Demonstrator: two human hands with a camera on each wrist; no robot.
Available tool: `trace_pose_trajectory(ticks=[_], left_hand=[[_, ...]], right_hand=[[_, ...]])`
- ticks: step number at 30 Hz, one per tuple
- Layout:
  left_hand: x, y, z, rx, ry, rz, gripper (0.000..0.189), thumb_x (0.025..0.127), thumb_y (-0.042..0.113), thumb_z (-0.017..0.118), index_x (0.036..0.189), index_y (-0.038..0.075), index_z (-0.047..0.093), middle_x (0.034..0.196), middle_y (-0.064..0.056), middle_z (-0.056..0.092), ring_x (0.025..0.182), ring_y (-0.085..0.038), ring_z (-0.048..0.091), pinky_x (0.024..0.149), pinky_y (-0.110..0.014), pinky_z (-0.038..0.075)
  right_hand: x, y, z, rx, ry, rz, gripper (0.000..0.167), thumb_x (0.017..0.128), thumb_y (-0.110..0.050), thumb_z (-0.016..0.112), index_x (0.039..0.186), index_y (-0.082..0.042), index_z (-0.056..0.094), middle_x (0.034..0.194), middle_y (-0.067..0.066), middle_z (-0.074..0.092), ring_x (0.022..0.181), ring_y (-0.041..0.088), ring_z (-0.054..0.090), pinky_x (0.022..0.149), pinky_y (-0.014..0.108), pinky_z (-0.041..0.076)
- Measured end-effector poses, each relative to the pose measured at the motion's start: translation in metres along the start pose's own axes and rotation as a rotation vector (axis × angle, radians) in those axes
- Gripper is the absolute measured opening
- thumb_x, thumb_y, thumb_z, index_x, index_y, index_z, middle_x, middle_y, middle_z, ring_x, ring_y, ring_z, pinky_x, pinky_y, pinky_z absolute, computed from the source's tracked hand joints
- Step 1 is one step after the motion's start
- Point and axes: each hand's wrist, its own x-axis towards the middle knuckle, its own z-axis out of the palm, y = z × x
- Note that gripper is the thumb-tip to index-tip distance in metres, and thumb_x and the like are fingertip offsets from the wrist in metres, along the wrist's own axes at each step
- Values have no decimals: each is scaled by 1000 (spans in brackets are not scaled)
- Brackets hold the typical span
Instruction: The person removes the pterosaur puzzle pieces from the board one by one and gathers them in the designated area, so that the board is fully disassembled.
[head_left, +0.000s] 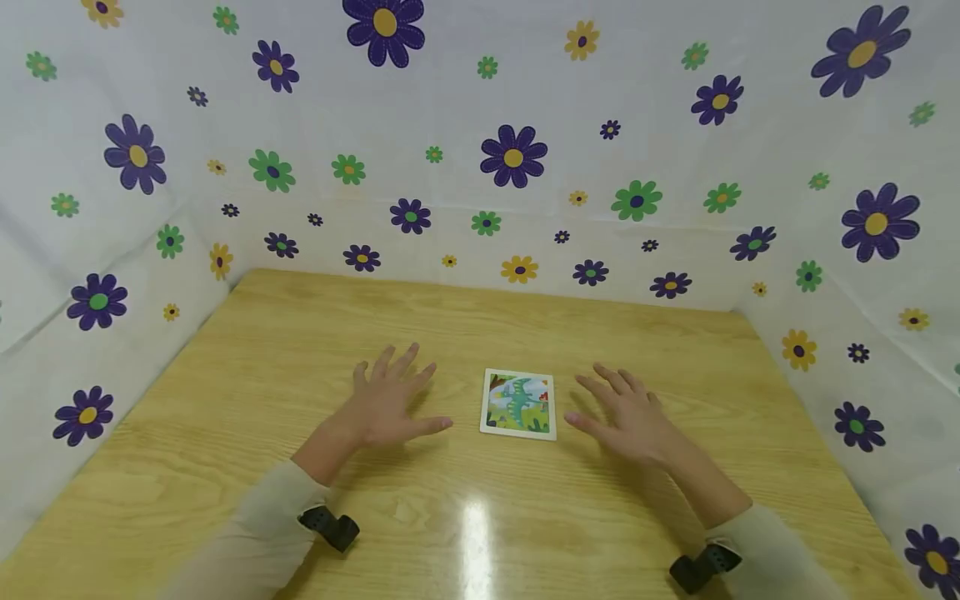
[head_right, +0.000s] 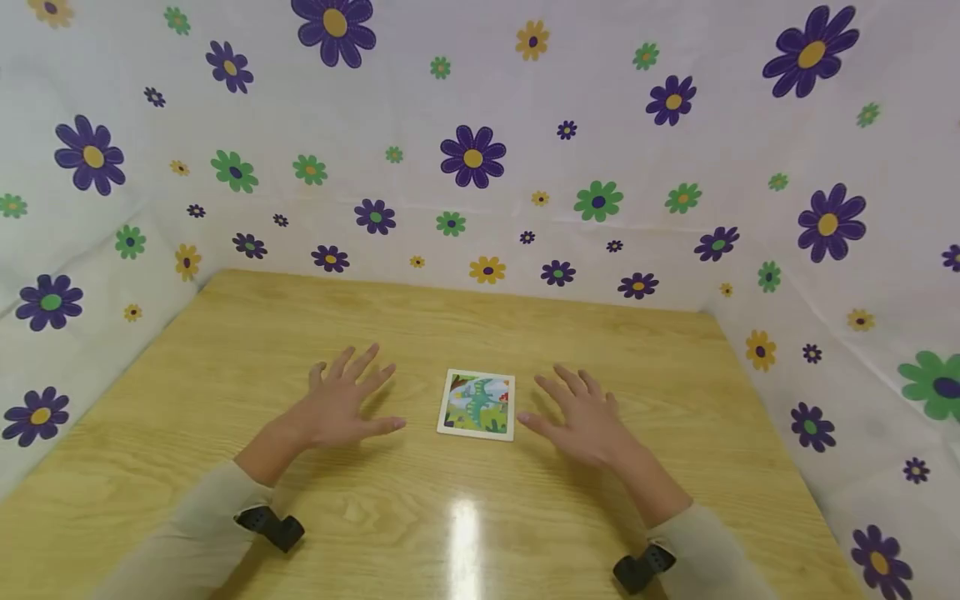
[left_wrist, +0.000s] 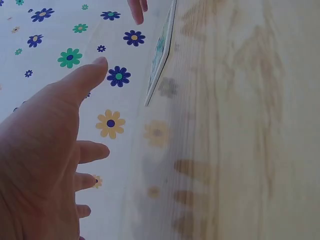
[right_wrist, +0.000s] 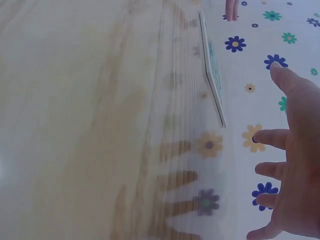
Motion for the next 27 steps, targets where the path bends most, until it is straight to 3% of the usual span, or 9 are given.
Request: trace_pose_trajectory(ticks=[4,9,14,18,22,27], left_hand=[[3,1,8,-63,-34,9,98,83,80,54,158,20,32,168,-12,13,148,-44,20,106,-72,20],[12,4,14,-154,-95,41,103,82,77,60,160,19,27,168,-12,14,148,-43,21,109,-69,22],[22,9,22,-243,-139,70,99,84,69,66,159,15,29,167,-10,14,150,-46,14,114,-69,19],[33,17,27,-328,-168,99,97,85,62,70,158,13,30,168,-8,15,153,-43,9,117,-63,22],[45,29,26,-375,-175,126,93,87,55,71,157,9,31,167,-9,19,153,-37,15,118,-57,26],[55,40,31,-442,-129,148,83,91,45,72,153,0,38,163,-14,27,150,-36,26,118,-52,30]], right_hand=[[10,-6,8,63,66,-63,64,96,-55,57,147,-17,51,154,17,40,139,49,33,102,77,24],[26,-17,13,140,119,-112,58,93,-48,66,140,-13,60,138,15,54,126,39,45,100,63,35],[40,-27,19,229,68,-115,58,92,-47,69,136,-10,63,125,14,59,114,30,49,91,47,43],[48,-31,25,308,22,-137,53,94,-42,69,133,-7,64,113,10,63,96,21,55,80,34,47],[57,-38,29,375,-18,-162,50,95,-38,69,130,-3,64,101,6,66,79,14,57,69,27,49],[67,-44,38,408,-37,-162,42,96,-33,68,125,-3,66,94,3,65,72,12,58,62,26,50]])
